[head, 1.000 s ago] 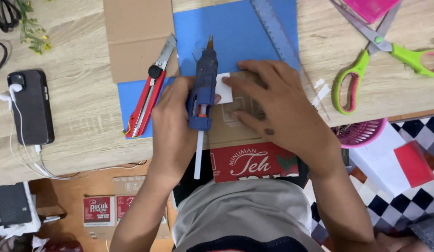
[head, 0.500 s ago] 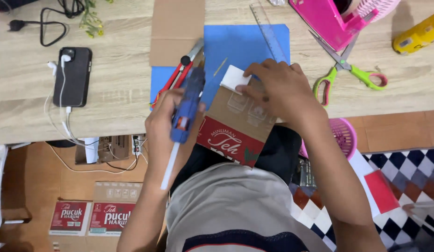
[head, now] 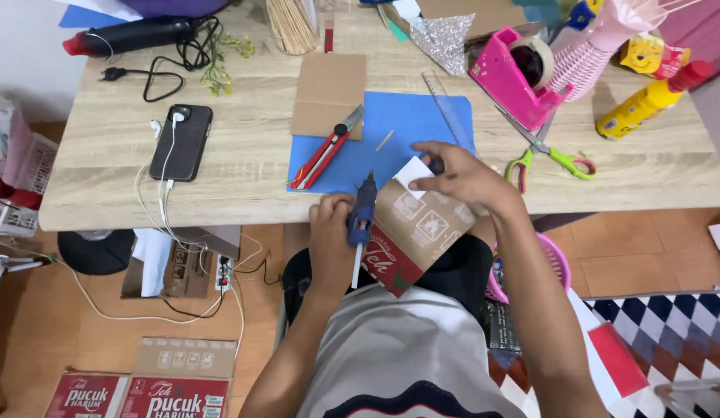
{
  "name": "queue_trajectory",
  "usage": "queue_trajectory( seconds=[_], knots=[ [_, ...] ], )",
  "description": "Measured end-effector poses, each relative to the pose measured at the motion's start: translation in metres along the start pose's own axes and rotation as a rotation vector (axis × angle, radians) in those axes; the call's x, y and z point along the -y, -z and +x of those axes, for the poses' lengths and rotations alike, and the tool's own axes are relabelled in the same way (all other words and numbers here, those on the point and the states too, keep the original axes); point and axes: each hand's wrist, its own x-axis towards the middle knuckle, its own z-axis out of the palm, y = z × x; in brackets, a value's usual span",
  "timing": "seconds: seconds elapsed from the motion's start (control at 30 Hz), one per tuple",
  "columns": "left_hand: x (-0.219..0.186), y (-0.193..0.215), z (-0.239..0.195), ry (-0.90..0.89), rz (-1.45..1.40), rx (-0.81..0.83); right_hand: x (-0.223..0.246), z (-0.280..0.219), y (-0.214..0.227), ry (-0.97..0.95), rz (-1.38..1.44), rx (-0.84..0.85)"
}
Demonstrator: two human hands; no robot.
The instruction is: The person assembles a small cardboard box by cutting a piece of cardboard with a utility knife, applying hot glue to attach a white foam insert, and gluing cardboard flaps to form the box structure. They trim excess cardboard with scissors and reinforce seams with additional glue.
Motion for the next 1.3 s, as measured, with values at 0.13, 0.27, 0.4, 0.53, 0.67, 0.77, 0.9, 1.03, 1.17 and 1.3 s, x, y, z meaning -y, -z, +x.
queue_trajectory(
  seconds=[0.13, 0.27, 0.4, 0.53, 0.67, 0.77, 0.9, 1.03, 1.17, 1.3],
  knots=[
    [-0.002, 0.002, 0.001, -0.03, -0.001, 0.013, 0.014, -0.051, -0.01, 0.14, 0.09, -0.109],
    [0.008, 0.004, 0.001, 0.034, -0.167, 0.107, 0.032, -0.094, -0.011, 0.229, 0.077, -0.21],
    [-0.002, 0.029, 0.008, 0.136, -0.182, 0.196, 0.04, -0.126, -0.009, 0.21, 0.129, -0.266],
    [-0.043, 0.077, 0.015, 0.004, -0.379, -0.077, 0.023, -0.124, -0.013, 0.204, 0.419, -0.422],
    [-0.043, 0.111, 0.016, 0.037, -0.242, -0.253, 0.012, -0.094, -0.019, 0.189, 0.708, -0.678],
    [-0.049, 0.107, 0.014, 0.037, -0.214, -0.213, -0.026, -0.052, -0.044, 0.104, 0.757, -0.727],
    [-0.061, 0.067, 0.016, 0.045, -0.339, -0.072, -0.015, -0.035, -0.066, 0.151, 0.109, -0.978],
    [-0.047, 0.01, 0.019, 0.116, -0.391, 0.014, -0.029, -0.034, -0.07, 0.115, -0.482, -0.999],
    [-0.056, -0.008, 0.036, 0.039, -0.343, 0.052, -0.04, -0.045, -0.054, 0.28, -0.75, -1.036],
    [-0.045, -0.007, 0.05, 0.07, -0.256, 0.056, -0.038, -0.059, -0.042, 0.569, -0.69, -0.871]
  ],
)
